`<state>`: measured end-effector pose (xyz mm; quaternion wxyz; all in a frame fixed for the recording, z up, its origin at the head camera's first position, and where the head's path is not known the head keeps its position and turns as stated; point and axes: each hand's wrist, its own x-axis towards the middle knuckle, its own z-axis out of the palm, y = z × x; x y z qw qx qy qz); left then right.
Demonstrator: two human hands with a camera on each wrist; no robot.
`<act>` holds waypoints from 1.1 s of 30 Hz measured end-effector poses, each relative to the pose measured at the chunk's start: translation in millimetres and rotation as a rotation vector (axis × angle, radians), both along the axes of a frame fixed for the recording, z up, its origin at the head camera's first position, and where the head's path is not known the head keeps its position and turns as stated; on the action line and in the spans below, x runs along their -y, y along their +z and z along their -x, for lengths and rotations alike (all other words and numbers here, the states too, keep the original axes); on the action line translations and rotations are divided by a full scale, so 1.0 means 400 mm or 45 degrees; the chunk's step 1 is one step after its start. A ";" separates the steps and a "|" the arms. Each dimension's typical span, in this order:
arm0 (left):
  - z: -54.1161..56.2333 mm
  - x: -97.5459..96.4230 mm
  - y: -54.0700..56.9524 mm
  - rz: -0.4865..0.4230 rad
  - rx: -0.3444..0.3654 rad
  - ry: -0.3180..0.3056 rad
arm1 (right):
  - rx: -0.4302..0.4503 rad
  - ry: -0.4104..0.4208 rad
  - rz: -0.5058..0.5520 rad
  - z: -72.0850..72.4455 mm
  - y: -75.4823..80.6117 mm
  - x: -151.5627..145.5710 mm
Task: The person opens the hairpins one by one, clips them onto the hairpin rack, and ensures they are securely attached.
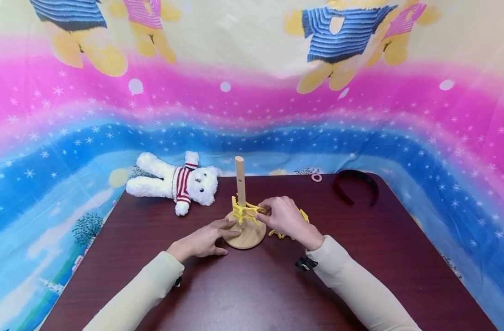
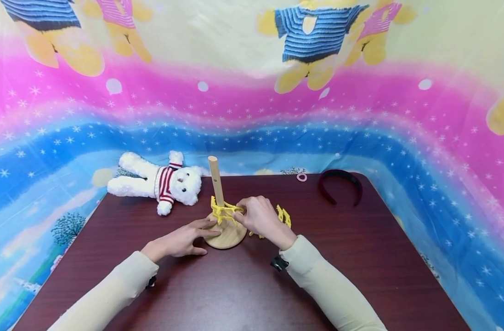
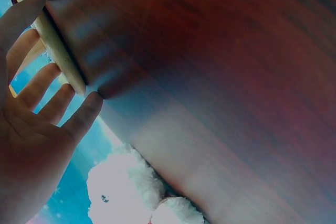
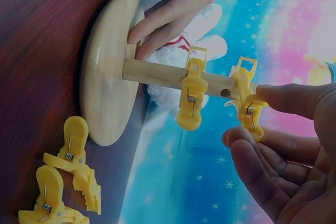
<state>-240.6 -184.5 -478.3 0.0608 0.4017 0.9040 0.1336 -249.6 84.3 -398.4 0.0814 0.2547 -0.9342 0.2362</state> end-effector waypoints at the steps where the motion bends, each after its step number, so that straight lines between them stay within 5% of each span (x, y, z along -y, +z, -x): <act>1: 0.000 0.000 0.000 -0.001 0.000 -0.001 | 0.008 0.000 0.003 0.001 -0.001 -0.001; 33: -0.002 -0.002 0.002 -0.014 0.011 -0.001 | 0.079 -0.041 -0.008 0.000 -0.015 -0.025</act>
